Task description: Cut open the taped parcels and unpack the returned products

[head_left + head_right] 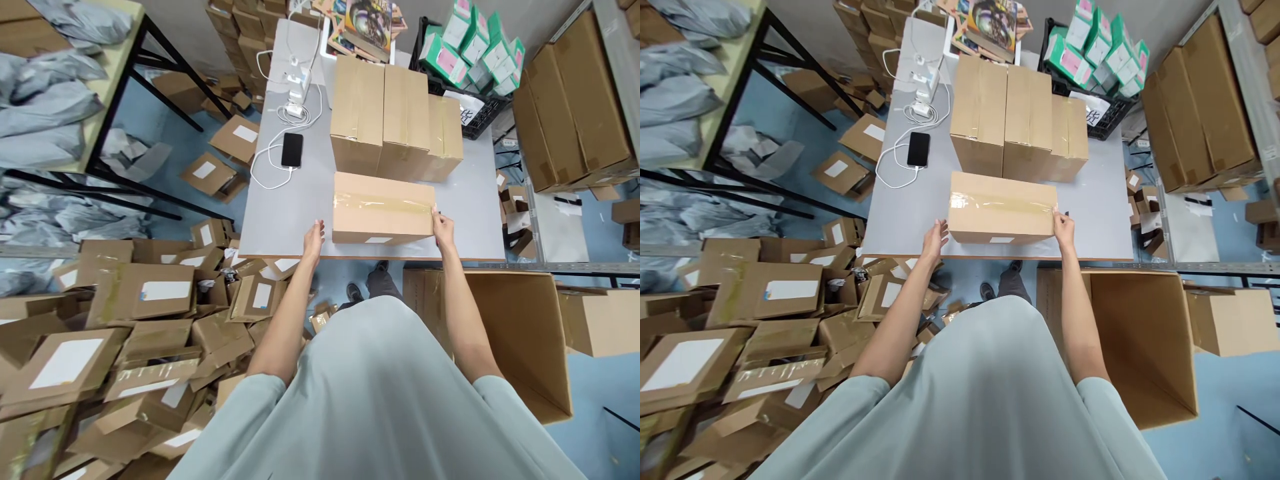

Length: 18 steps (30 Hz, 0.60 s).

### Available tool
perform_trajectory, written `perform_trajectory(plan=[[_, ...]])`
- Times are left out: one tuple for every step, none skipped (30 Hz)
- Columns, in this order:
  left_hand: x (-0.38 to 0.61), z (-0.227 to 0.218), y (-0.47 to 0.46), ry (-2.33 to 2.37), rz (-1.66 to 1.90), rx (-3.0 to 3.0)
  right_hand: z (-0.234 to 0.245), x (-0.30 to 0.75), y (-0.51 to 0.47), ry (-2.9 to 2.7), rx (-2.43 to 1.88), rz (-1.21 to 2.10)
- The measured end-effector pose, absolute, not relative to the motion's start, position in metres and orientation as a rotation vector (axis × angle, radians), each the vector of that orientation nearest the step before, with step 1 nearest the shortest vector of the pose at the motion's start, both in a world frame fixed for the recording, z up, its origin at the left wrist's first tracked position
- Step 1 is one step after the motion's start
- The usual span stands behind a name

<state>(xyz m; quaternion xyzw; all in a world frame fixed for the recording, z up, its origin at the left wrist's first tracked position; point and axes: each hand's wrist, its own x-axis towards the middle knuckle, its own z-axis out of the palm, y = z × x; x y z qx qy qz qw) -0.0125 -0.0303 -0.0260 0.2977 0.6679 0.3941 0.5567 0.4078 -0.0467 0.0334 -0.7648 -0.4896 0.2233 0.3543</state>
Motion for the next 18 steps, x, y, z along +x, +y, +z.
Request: perform_trajectory(plan=[[-0.008,-0.029,-0.031,1.574,0.920,0.707,0.036,0.416,-0.050,-1.228,-2.000,0.572],[-0.003,-0.031,-0.030,1.563,0.911,0.715,0.040,0.425,-0.053,-1.200,-2.020,0.566],[0.004,-0.032,-0.029,1.543,0.904,0.729,0.044,0.434,-0.055,-1.177,-2.038,0.557],[0.012,-0.031,-0.026,1.515,0.899,0.746,0.048,0.443,-0.057,-1.158,-2.055,0.545],[0.020,-0.030,-0.023,1.483,0.899,0.765,0.052,0.451,-0.059,-1.142,-2.069,0.532],[0.029,-0.028,-0.019,1.451,0.904,0.783,0.056,0.458,-0.060,-1.126,-2.081,0.520],[0.036,-0.025,-0.016,1.422,0.914,0.800,0.059,0.464,-0.060,-1.110,-2.092,0.513],[0.043,-0.020,-0.013,1.398,0.930,0.816,0.062,0.469,-0.061,-1.093,-2.102,0.512],[0.048,-0.014,-0.010,1.378,0.951,0.831,0.063,0.473,-0.063,-1.075,-2.110,0.518],[0.051,-0.008,-0.008,1.363,0.975,0.847,0.064,0.476,-0.065,-1.056,-2.114,0.533],[0.051,0.000,-0.006,1.349,0.999,0.862,0.063,0.476,-0.068,-1.036,-2.115,0.558],[0.049,0.009,-0.004,1.335,1.023,0.875,0.060,0.475,-0.072,-1.016,-2.111,0.594],[0.045,0.018,-0.002,1.319,1.049,0.898,0.055,0.471,-0.076,-0.995,-2.105,0.642],[0.039,0.027,0.000,1.302,1.079,0.931,0.048,0.465,-0.081,-0.971,-2.097,0.702],[0.031,0.037,0.002,1.292,1.111,0.975,0.039,0.455,-0.086,-0.945,-2.087,0.775],[0.024,0.046,0.004,1.291,1.143,1.025,0.029,0.443,-0.090,-0.919,-2.072,0.856],[0.016,0.055,0.006,1.301,1.170,1.079,0.017,0.428,-0.093,-0.893,-2.052,0.940],[0.009,0.062,0.007,1.323,1.187,1.133,0.006,0.412,-0.095,-0.870,-2.023,1.021]])
